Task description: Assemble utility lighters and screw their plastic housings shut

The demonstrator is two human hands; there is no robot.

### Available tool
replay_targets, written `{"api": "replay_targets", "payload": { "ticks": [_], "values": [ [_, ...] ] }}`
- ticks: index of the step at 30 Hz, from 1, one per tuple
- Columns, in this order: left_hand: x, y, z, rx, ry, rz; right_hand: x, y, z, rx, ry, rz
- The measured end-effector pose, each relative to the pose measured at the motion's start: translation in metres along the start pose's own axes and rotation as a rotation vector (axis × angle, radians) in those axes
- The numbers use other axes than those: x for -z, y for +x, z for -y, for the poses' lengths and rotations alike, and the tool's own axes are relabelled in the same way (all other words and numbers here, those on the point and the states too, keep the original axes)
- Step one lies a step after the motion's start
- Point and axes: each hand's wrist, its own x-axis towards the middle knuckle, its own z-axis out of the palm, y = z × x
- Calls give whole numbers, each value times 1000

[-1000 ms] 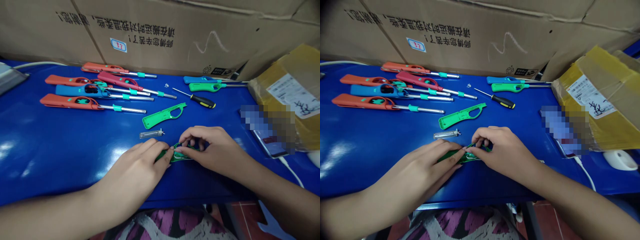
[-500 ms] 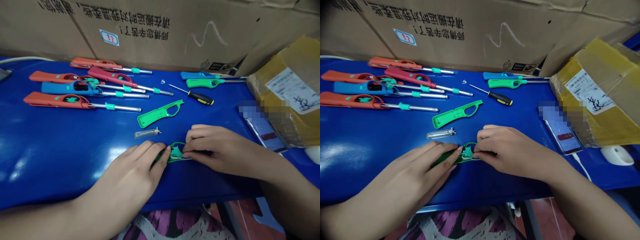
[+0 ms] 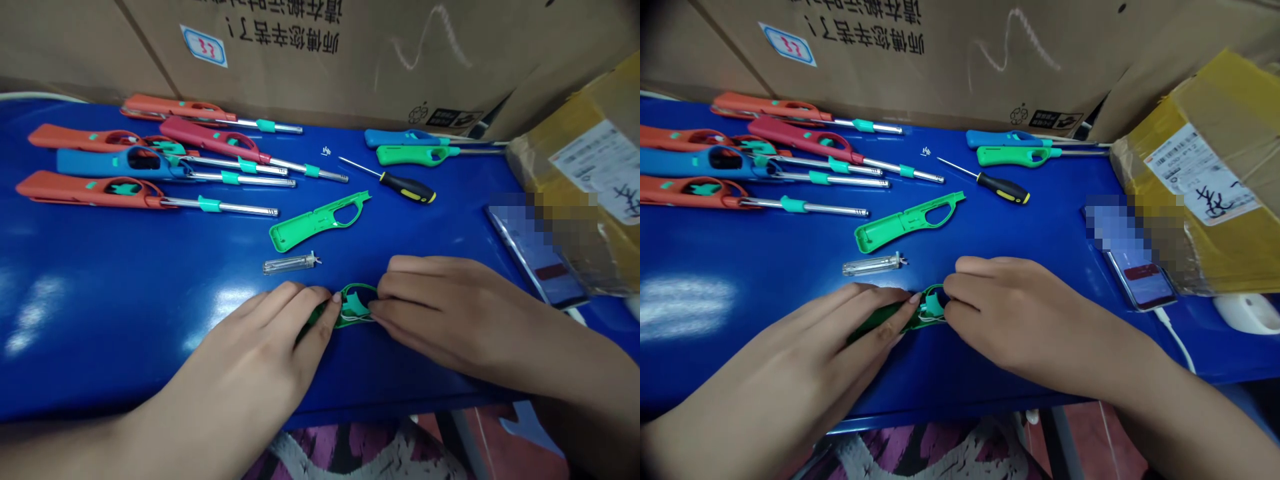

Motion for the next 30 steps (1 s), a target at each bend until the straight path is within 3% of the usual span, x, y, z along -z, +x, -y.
{"api": "replay_targets", "payload": {
  "ticks": [13,22,26,30],
  "values": [
    [-4,-4,1,16,-53,-13,3,4,8,-25,-3,-40],
    [-4,-1,-3,43,-18,35,0,0,-6,-402,508,23],
    [-6,-2,-6,31,49,1,3,1,-12,-558,520,-19],
    [-10,-6,-7,-12,84,-23,0,-1,-17,-646,568,40]
  ]
}}
